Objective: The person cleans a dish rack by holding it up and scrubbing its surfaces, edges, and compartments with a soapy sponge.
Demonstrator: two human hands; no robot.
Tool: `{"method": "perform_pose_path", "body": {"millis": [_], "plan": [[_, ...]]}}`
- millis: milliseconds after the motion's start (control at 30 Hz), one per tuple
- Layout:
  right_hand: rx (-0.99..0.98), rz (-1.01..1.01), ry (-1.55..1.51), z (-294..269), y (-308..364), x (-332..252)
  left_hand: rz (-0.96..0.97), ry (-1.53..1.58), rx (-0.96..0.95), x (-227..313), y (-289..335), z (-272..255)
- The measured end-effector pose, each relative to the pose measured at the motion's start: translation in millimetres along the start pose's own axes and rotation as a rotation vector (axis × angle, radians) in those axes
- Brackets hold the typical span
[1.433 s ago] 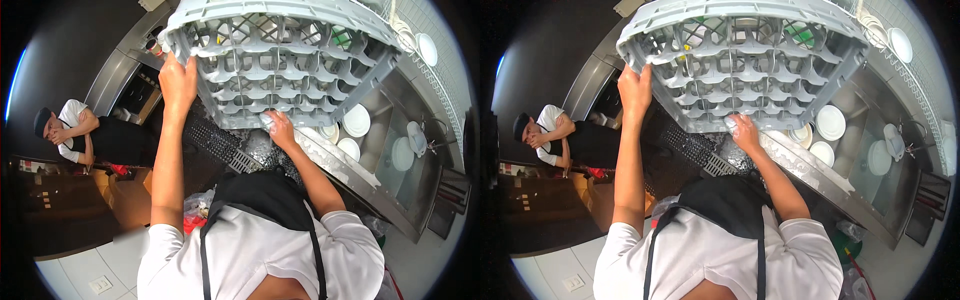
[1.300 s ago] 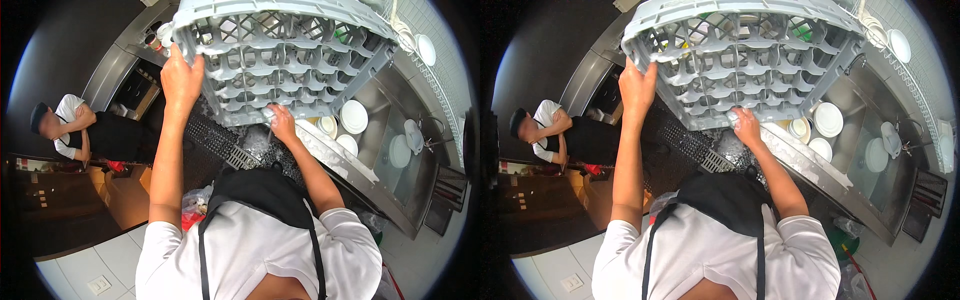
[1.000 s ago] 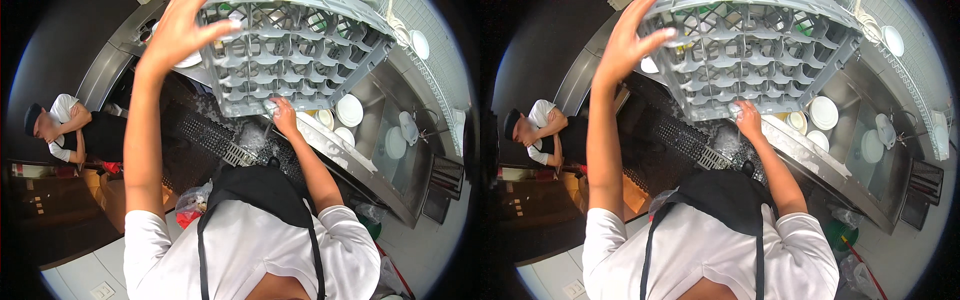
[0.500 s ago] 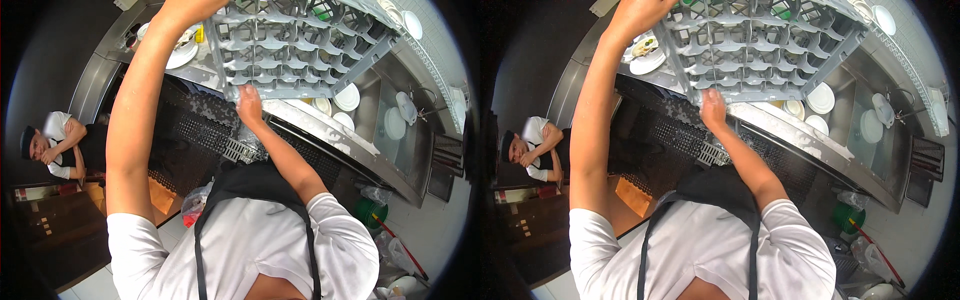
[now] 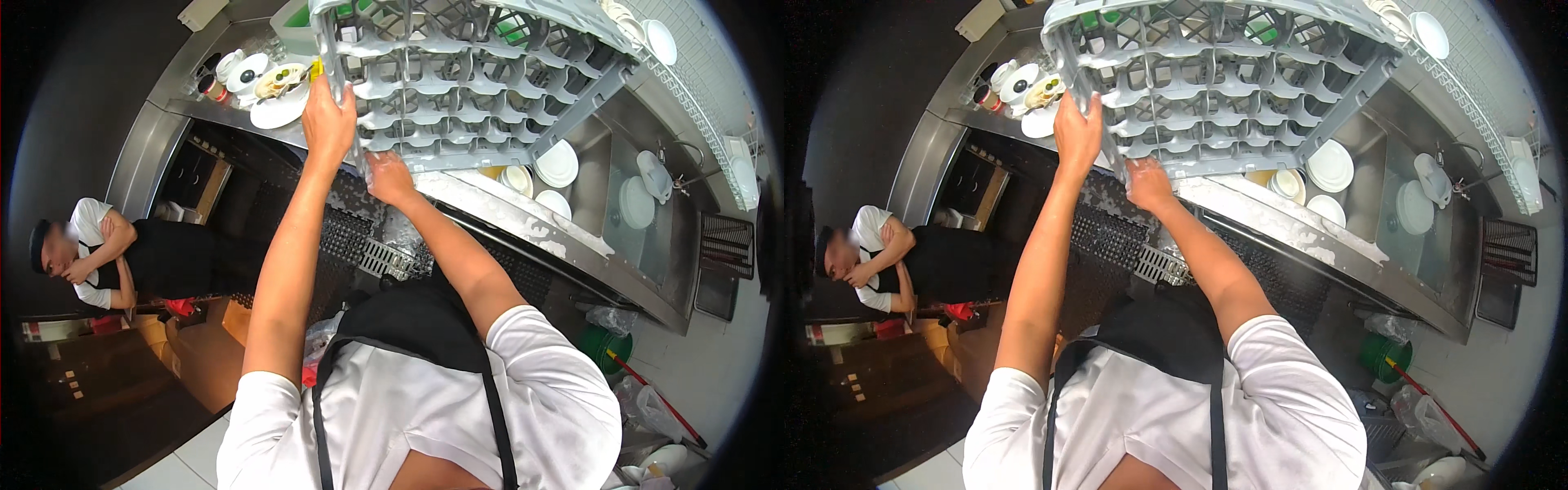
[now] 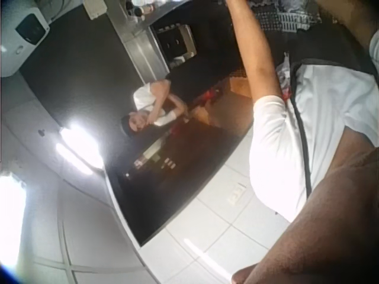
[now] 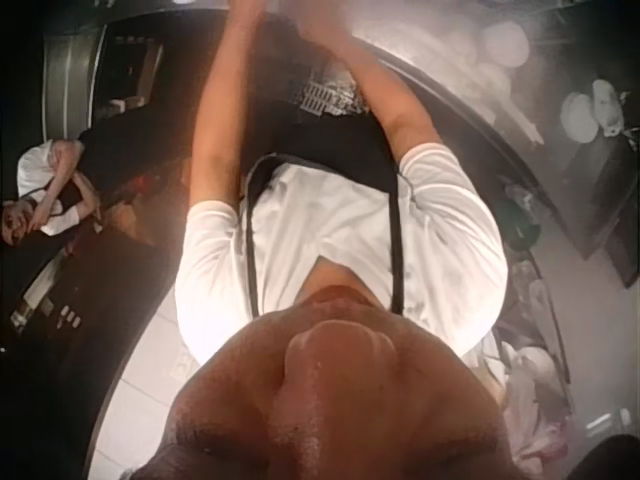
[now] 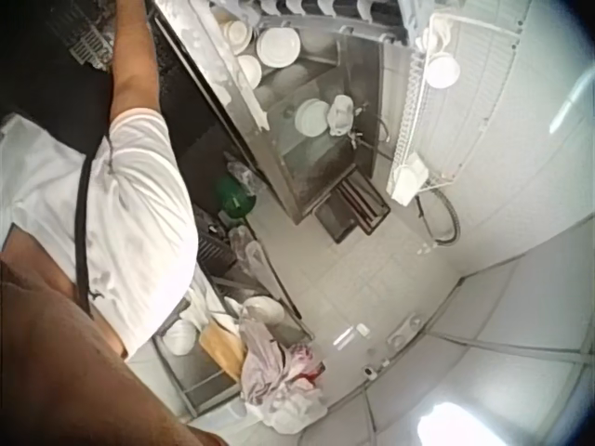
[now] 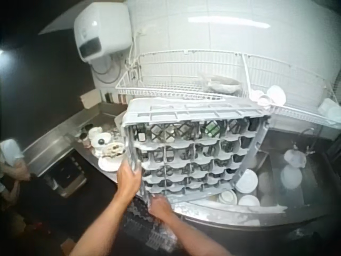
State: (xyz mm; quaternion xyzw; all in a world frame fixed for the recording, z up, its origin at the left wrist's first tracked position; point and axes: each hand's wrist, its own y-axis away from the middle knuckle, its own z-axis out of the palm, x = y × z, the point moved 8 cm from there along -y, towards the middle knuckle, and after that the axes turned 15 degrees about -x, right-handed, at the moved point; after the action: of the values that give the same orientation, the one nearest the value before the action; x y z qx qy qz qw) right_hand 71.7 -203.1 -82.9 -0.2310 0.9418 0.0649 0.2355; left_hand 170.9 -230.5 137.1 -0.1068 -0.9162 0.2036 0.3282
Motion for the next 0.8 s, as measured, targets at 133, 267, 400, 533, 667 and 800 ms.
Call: {"method": "perform_pose_path", "body": {"millis": [133, 267, 400, 533, 667, 800], "plan": [[0.000, -0.030, -0.007, 3.3, 16.0, -0.4, 0.025, -0.017, 0.066, 18.0, 8.4, -6.5], [-0.019, -0.138, 0.009, 15.7, 42.0, -27.6, -0.104, -0.019, 0.122, 7.6, 34.3, -29.4], [-0.112, -0.280, -0.018, 24.8, 56.5, -49.6, -0.127, -0.025, 0.258, 6.5, 68.0, -55.3], [-0.175, -0.460, -0.047, 21.7, 71.8, -65.0, -0.233, -0.068, 0.372, 12.0, 105.6, -73.7], [-0.230, -0.520, -0.071, 32.3, 75.3, -53.7, -0.360, -0.149, 0.419, 26.0, 125.1, -72.1], [0.015, -0.525, -0.174, 38.8, 68.3, -22.7, -0.356, -0.163, 0.415, 34.3, 141.3, -57.0]]}}
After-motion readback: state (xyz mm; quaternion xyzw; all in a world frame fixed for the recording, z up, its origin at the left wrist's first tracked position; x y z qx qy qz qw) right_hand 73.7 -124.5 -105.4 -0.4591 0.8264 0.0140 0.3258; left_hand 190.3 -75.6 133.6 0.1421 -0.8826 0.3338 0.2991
